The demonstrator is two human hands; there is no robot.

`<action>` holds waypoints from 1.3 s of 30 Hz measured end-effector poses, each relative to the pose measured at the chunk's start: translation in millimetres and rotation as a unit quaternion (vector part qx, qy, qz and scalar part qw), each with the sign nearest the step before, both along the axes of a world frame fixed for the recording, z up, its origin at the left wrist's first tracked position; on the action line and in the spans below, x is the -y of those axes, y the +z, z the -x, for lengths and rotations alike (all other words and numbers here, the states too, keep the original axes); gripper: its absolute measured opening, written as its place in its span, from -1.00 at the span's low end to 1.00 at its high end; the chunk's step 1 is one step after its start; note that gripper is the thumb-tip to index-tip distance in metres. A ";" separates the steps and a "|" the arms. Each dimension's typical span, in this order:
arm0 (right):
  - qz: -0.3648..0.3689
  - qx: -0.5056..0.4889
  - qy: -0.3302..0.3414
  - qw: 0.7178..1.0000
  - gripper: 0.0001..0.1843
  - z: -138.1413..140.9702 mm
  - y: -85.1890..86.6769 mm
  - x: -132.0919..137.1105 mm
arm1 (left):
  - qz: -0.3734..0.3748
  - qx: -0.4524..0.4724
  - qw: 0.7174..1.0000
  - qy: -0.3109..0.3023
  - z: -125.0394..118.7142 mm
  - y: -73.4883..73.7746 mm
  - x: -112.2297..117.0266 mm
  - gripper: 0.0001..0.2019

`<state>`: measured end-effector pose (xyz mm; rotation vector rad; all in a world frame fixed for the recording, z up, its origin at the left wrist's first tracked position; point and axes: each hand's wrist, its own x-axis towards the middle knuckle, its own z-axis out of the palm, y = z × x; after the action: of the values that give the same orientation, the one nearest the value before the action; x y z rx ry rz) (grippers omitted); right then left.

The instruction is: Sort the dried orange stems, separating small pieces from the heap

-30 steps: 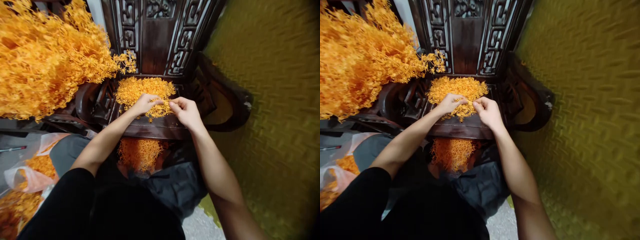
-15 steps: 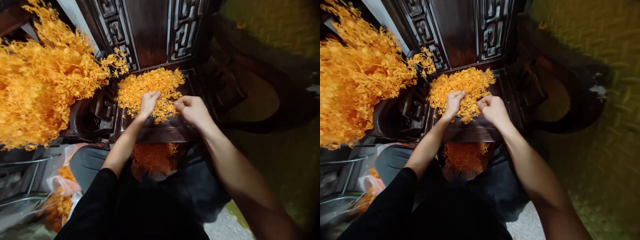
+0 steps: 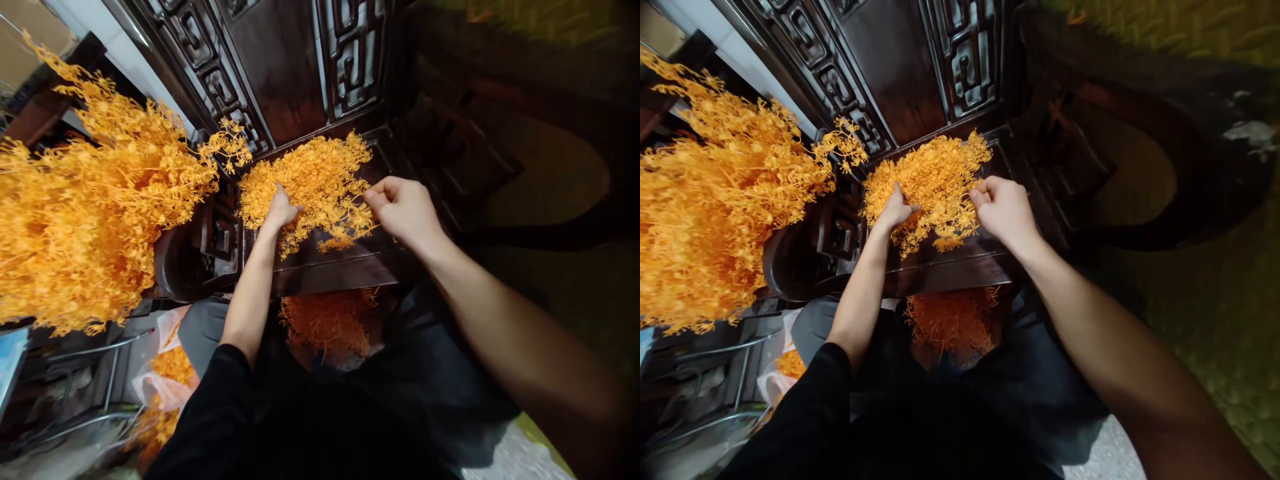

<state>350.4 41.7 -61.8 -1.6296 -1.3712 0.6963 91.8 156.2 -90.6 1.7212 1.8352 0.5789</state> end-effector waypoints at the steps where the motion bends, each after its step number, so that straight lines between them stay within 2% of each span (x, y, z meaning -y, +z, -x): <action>1: -0.001 0.003 -0.004 1.000 -0.83 3.0 -1.0 -2.1 | -0.021 0.020 1.000 -0.003 -0.6 3.7 6.4 -0.30; 2: -0.006 0.003 -0.012 1.000 -0.84 5.6 -1.6 -3.8 | -0.050 0.045 0.998 -0.016 -2.5 8.3 13.6 -0.37; 4: -0.024 -0.006 -0.034 0.999 -0.86 9.8 -1.9 -6.4 | -0.105 0.092 0.986 -0.090 -10.7 18.7 30.1 -0.51; 6: -0.045 -0.020 -0.053 0.997 -0.86 12.8 -1.3 -7.6 | -0.142 0.087 0.965 -0.201 -24.6 27.9 46.8 -0.47; 8: -0.060 -0.035 -0.059 0.996 -0.85 15.6 -0.6 -7.1 | -0.175 0.028 0.948 -0.266 -40.0 33.2 59.9 -0.40; 12: -0.087 -0.052 -0.045 0.994 -0.83 20.1 -0.5 -3.0 | -0.190 -0.069 0.935 -0.293 -58.4 30.7 66.7 -0.39; 15: -0.122 -0.059 -0.055 0.989 -0.83 20.9 -0.6 -2.9 | -0.175 -0.053 0.938 -0.295 -63.0 22.3 64.7 -0.41; 18: -0.137 -0.066 -0.065 0.986 -0.82 19.0 0.0 -6.7 | -0.172 0.003 0.955 -0.243 -68.0 12.4 65.3 -0.43; 21: -0.123 -0.064 -0.065 0.988 -0.83 16.3 2.5 -5.5 | -0.185 0.029 0.971 -0.152 -68.7 7.1 61.1 -0.39; 25: -0.097 -0.007 0.006 0.995 -0.83 17.4 9.6 13.7 | -0.174 0.047 0.983 -0.037 -53.5 16.0 36.8 -0.41; 27: -0.108 0.045 0.042 0.992 -0.81 19.8 13.8 25.3 | -0.158 0.052 0.986 -0.015 -43.9 23.8 21.5 -0.44; 30: -0.116 0.100 0.047 0.987 -0.80 21.5 18.5 35.8 | -0.134 0.073 0.988 0.009 -37.2 29.9 4.1 -0.46; 39: -0.104 0.176 0.041 0.978 -0.82 13.4 24.5 42.3 | -0.061 0.143 0.979 0.131 -57.1 24.6 -12.0 -0.57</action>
<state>337.0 -0.6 -37.2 -1.5836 -1.7091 0.3027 148.8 168.2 -66.0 1.3902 1.8567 1.0085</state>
